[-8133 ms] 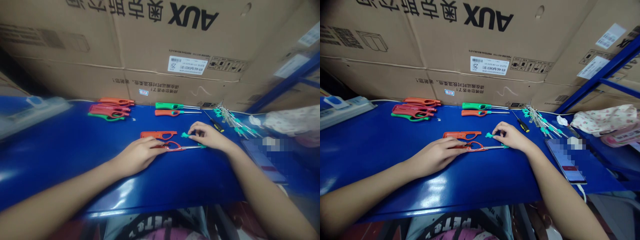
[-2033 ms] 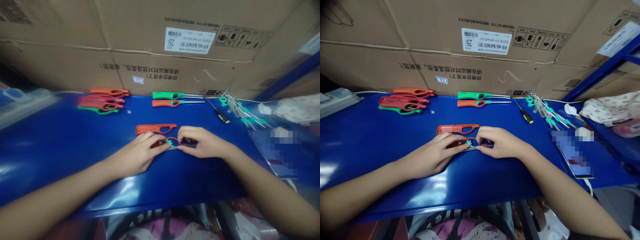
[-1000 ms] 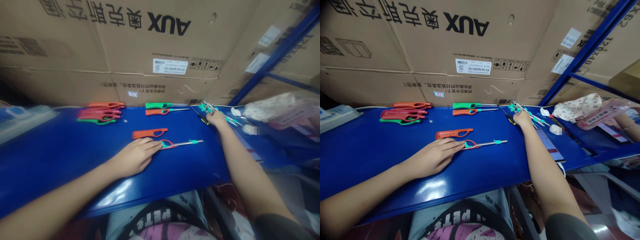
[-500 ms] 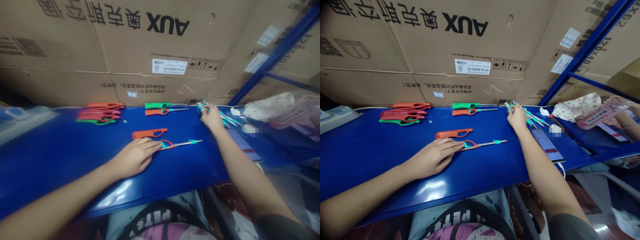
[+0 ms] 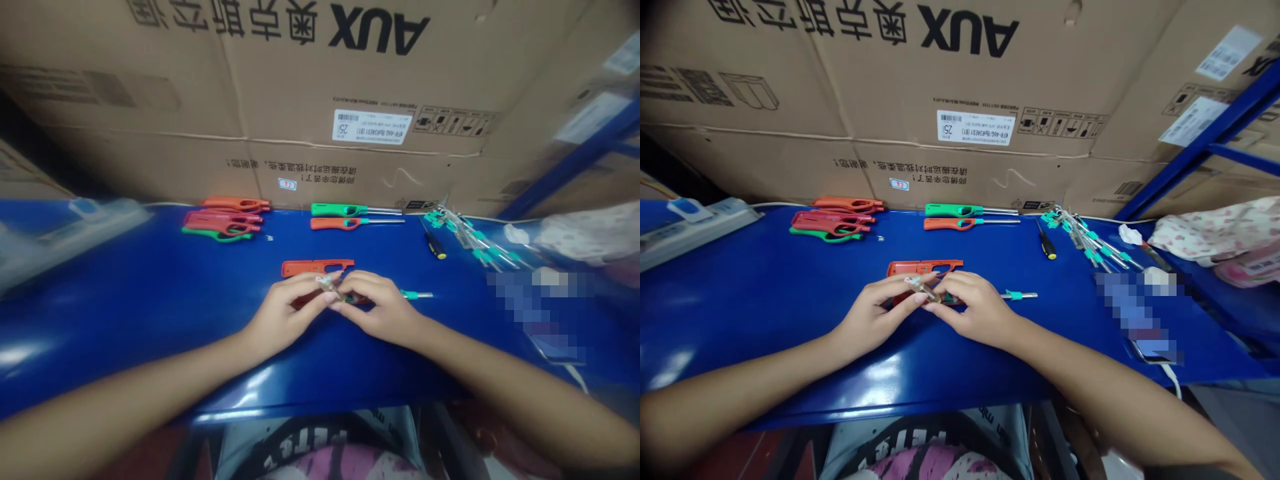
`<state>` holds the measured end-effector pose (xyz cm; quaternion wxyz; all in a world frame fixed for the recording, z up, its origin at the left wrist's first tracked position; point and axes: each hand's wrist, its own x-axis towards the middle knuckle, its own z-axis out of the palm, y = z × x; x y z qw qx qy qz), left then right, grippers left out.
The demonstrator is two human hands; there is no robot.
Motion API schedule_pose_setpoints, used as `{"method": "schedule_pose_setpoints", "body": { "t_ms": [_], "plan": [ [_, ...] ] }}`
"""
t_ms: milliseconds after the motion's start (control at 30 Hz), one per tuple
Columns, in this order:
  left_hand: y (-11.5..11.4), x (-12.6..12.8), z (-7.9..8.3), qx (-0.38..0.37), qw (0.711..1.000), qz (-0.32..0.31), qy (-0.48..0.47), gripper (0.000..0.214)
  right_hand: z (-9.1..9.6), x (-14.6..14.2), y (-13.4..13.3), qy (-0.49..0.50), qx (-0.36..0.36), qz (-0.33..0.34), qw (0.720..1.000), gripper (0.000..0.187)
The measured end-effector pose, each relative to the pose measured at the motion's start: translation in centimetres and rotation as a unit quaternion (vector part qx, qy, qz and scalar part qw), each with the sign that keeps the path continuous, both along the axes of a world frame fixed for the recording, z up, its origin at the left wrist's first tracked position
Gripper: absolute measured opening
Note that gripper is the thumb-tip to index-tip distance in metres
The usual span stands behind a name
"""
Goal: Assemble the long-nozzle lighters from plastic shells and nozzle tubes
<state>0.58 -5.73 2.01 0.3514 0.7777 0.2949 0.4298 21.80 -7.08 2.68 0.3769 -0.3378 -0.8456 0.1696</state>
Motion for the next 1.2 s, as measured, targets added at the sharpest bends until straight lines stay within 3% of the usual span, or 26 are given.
{"method": "schedule_pose_setpoints", "body": {
  "t_ms": [200, 467, 800, 900, 1033, 1200],
  "plan": [
    [0.2, -0.4, -0.1, -0.084, 0.996, 0.021, -0.022, 0.016, -0.5, 1.1, 0.4, -0.124, -0.032, 0.029, 0.991, 0.01],
    [1.2, -0.7, -0.1, -0.013, 0.997, 0.062, 0.04, 0.012, -1.0, 1.4, 0.3, -0.157, -0.064, 0.006, 0.985, 0.01],
    [1.7, -0.9, -0.8, 0.03, 0.997, 0.032, 0.058, 0.014, -0.3, 2.0, 0.6, 0.005, -0.132, -0.014, 0.991, 0.004],
    [1.8, -1.0, -0.9, 0.027, 0.997, 0.035, 0.061, 0.014, -0.1, 2.0, 0.7, 0.047, -0.229, -0.024, 0.972, 0.01],
    [1.6, -0.8, -0.9, -0.01, 0.996, 0.047, 0.069, 0.018, -0.3, 1.9, 1.0, 0.089, -0.365, 0.0, 0.927, 0.017],
    [1.2, -0.9, -0.4, -0.049, 0.995, 0.031, 0.082, 0.027, -0.2, 1.8, 1.4, 0.136, -0.469, -0.012, 0.873, 0.026]
  ]
}}
